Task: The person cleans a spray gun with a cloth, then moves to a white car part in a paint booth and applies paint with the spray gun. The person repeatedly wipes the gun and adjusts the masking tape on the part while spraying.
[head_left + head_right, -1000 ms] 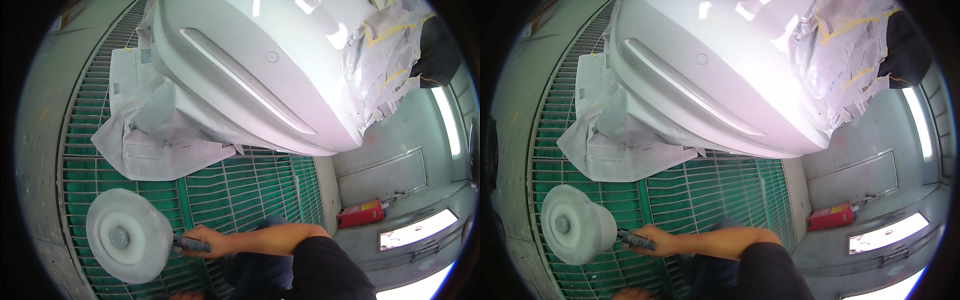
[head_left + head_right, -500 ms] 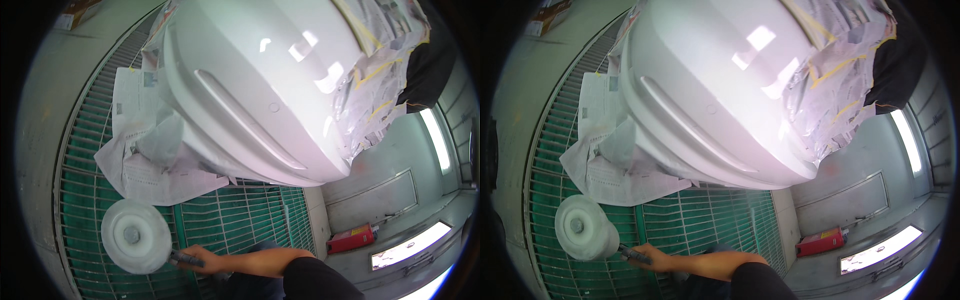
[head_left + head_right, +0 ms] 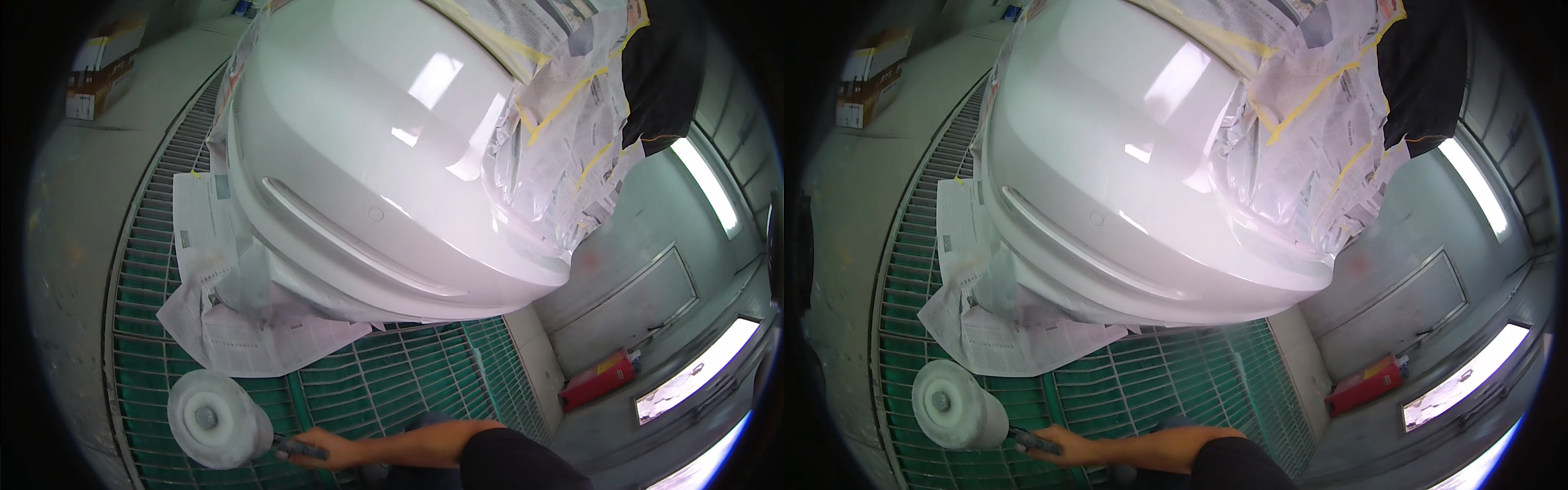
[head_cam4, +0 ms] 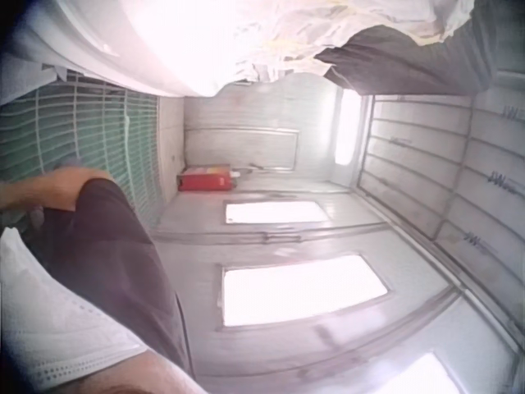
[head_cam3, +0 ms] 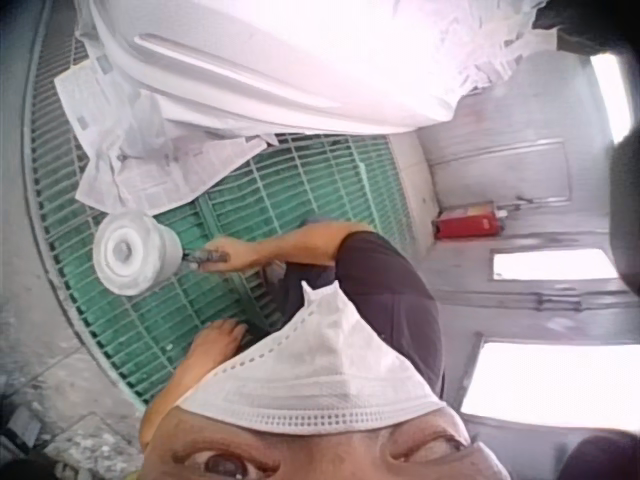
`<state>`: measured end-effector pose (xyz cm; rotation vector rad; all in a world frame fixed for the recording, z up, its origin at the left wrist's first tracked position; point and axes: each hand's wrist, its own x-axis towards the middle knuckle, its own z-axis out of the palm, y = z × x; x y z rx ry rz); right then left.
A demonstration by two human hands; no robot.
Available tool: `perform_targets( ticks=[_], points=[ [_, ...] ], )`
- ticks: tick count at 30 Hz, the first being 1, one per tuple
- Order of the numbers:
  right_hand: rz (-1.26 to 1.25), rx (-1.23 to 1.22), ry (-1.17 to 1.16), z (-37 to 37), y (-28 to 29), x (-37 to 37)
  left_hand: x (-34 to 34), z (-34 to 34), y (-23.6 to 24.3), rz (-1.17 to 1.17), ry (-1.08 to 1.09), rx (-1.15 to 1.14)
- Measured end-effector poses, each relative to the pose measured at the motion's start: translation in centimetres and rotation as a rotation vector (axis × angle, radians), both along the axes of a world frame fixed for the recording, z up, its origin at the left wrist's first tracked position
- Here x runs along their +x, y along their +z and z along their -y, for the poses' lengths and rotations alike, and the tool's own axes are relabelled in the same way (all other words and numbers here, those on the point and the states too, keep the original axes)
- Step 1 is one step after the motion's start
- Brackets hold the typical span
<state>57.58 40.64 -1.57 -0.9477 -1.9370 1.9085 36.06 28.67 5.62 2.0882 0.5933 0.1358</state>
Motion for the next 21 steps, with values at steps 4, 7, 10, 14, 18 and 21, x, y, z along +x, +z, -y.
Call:
perform_targets(
  ticks=[4, 7, 10, 14, 18, 21],
  points=[
    [0.029, 0.009, 0.022, -0.1, 0.0, 0.1, 0.0, -0.1, -0.3, 0.065, 0.024, 0.047],
    [0.022, -0.017, 0.012, 0.0, -0.9, 0.3, 0.0, 0.1, -1.4, 0.119, 0.024, 0.083],
    [0.002, -0.002, 0.018, -0.3, -0.3, 0.1, -0.1, 0.0, -1.7, 0.129, 0.013, 0.106],
    [0.009, -0.016, 0.032, -0.5, -1.6, 0.5, -0.4, 0.0, -1.7, 0.094, -0.003, 0.079],
    [0.123, -0.059, 0.008, -0.4, -1.8, 0.4, -0.8, -0.1, -1.9, 0.121, 0.023, 0.116],
    [0.132, -0.086, -0.030, -0.3, -1.3, 0.2, -0.9, -0.2, -1.5, 0.112, 0.016, 0.116]
  ],
)
